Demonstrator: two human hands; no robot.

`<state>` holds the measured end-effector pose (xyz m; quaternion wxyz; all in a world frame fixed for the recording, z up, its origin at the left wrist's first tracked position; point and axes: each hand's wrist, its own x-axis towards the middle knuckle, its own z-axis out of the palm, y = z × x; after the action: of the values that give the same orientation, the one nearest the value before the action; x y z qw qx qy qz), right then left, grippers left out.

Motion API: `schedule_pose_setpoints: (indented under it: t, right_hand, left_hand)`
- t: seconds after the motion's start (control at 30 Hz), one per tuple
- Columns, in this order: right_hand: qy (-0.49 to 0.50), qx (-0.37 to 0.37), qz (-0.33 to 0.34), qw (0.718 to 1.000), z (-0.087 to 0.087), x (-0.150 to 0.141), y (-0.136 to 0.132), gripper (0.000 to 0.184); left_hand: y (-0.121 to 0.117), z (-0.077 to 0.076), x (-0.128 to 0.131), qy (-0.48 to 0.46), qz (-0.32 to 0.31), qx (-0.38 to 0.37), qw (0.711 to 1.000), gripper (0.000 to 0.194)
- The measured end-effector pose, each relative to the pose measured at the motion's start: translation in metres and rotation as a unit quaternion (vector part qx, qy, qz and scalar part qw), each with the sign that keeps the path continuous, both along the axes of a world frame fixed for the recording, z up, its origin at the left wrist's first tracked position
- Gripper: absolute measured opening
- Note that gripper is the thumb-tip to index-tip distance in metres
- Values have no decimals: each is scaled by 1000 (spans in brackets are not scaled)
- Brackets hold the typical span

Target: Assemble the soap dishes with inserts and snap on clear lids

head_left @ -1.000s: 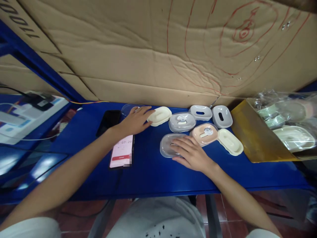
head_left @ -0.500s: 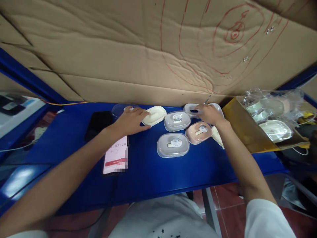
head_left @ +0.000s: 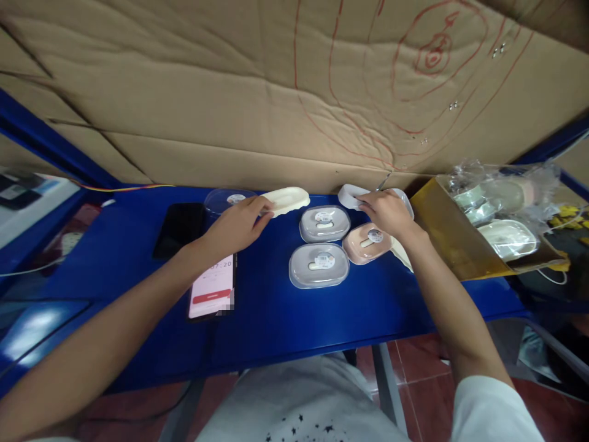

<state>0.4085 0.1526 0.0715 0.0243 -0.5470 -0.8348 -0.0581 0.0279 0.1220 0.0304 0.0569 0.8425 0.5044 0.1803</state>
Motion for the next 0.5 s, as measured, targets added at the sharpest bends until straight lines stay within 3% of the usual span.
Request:
schedule_pose_setpoints:
  t: [0.13,0.23,0.37,0.5]
  right_hand:
    - [152,146,86,974,16,0,-74,27]
    - [207,155,143,955,17,-12,-148,33]
    - [216,125,157,956,0,-40,-230,36]
    - [181,84,171,965,-27,-65,-271,42]
  left_hand:
    - [-58,19,-17,-94,-51,37,994,25]
    - [-124,21,-24,-104,-98,59,988,22]
    - [-204,-4,-13,-77,-188,93,975,25]
    - [-238,-41,10,-76,-194,123,970,26]
